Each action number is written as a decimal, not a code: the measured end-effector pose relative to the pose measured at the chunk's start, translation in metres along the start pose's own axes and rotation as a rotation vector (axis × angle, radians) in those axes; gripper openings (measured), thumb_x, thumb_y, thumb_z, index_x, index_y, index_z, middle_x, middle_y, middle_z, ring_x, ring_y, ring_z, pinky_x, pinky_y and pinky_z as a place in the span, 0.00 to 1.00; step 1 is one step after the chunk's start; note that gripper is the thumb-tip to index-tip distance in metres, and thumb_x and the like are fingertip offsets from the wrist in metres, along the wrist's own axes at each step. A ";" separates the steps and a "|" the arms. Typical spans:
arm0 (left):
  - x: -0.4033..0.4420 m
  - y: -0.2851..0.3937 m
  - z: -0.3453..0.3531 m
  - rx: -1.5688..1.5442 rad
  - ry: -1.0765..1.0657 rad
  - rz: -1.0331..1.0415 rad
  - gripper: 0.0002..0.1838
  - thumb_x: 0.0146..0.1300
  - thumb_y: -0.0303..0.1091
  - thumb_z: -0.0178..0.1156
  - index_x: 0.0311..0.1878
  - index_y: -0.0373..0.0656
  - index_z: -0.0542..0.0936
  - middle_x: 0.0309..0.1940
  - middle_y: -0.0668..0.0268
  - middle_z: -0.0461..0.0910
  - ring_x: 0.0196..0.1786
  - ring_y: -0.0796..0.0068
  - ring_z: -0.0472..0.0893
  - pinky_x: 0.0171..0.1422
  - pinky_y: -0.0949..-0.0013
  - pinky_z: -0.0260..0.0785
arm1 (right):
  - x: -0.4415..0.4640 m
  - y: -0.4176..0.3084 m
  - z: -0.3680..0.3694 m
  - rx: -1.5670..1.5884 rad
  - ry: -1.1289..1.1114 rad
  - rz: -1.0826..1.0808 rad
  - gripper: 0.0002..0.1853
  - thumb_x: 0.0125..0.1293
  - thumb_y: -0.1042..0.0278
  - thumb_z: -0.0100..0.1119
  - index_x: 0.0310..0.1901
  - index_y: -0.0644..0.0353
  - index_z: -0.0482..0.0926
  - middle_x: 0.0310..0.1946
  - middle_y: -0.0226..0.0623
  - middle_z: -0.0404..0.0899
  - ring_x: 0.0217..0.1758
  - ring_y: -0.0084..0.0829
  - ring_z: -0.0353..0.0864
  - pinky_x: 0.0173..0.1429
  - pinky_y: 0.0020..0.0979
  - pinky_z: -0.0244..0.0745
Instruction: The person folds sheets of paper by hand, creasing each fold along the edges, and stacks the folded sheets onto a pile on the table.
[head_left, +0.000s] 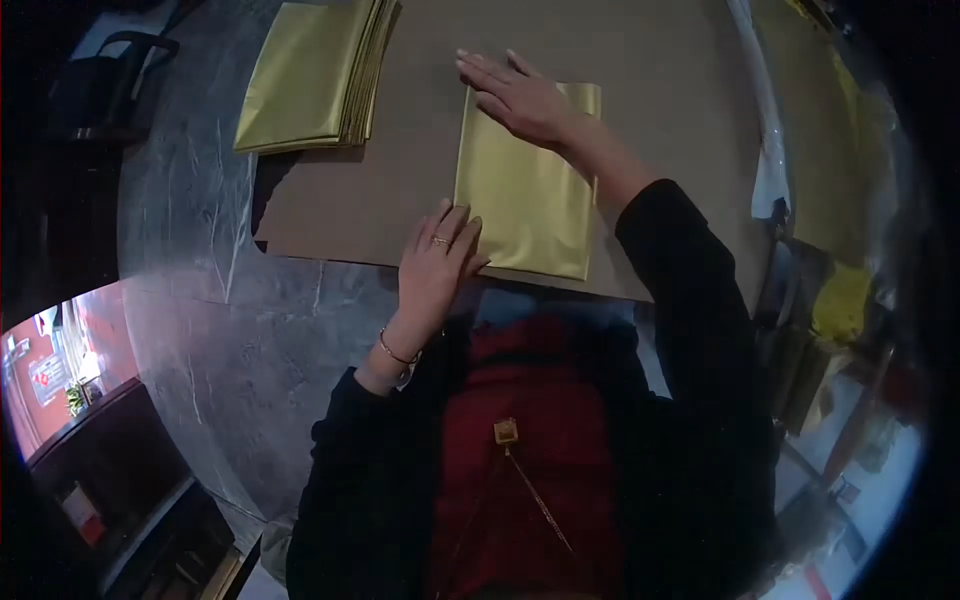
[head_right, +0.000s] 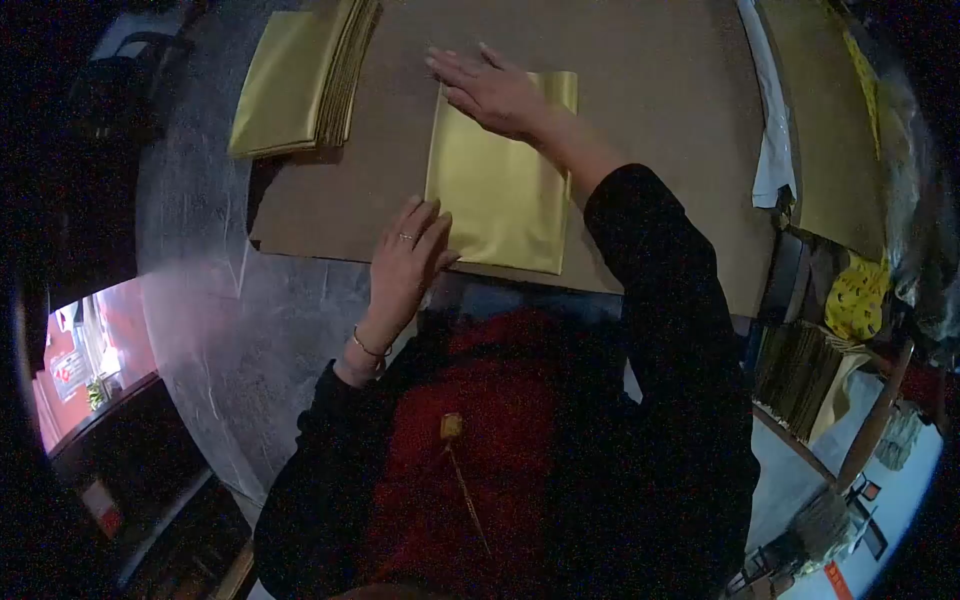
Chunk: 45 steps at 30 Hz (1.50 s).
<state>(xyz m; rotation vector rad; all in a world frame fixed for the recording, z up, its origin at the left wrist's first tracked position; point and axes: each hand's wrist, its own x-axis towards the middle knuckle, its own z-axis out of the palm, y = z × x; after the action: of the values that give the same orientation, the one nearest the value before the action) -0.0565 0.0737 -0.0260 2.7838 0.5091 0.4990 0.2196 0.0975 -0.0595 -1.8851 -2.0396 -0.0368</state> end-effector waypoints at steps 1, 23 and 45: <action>-0.005 -0.005 0.007 0.009 -0.079 -0.054 0.29 0.51 0.41 0.65 0.57 0.45 0.73 0.61 0.62 0.69 0.67 0.61 0.66 0.66 0.52 0.62 | -0.001 -0.001 -0.004 0.117 0.068 0.077 0.26 0.75 0.55 0.33 0.71 0.52 0.53 0.73 0.30 0.51 0.75 0.33 0.53 0.78 0.44 0.40; -0.007 0.001 0.007 0.079 -0.119 -0.112 0.34 0.54 0.47 0.64 0.65 0.50 0.69 0.68 0.68 0.65 0.70 0.67 0.64 0.70 0.50 0.55 | -0.163 -0.129 -0.038 0.086 -0.147 0.168 0.30 0.69 0.53 0.45 0.70 0.50 0.57 0.74 0.31 0.50 0.76 0.30 0.48 0.76 0.42 0.41; -0.012 -0.001 0.008 -0.019 -0.070 -0.167 0.34 0.54 0.46 0.64 0.65 0.51 0.70 0.67 0.70 0.66 0.70 0.69 0.64 0.72 0.51 0.52 | -0.119 -0.008 -0.050 -0.071 -0.143 0.195 0.27 0.75 0.51 0.33 0.71 0.50 0.55 0.73 0.29 0.52 0.76 0.30 0.50 0.77 0.41 0.43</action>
<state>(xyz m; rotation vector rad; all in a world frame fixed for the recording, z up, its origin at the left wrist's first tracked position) -0.0643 0.0683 -0.0373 2.6998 0.7093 0.3661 0.2293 -0.0301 -0.0444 -2.1793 -1.9565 0.0787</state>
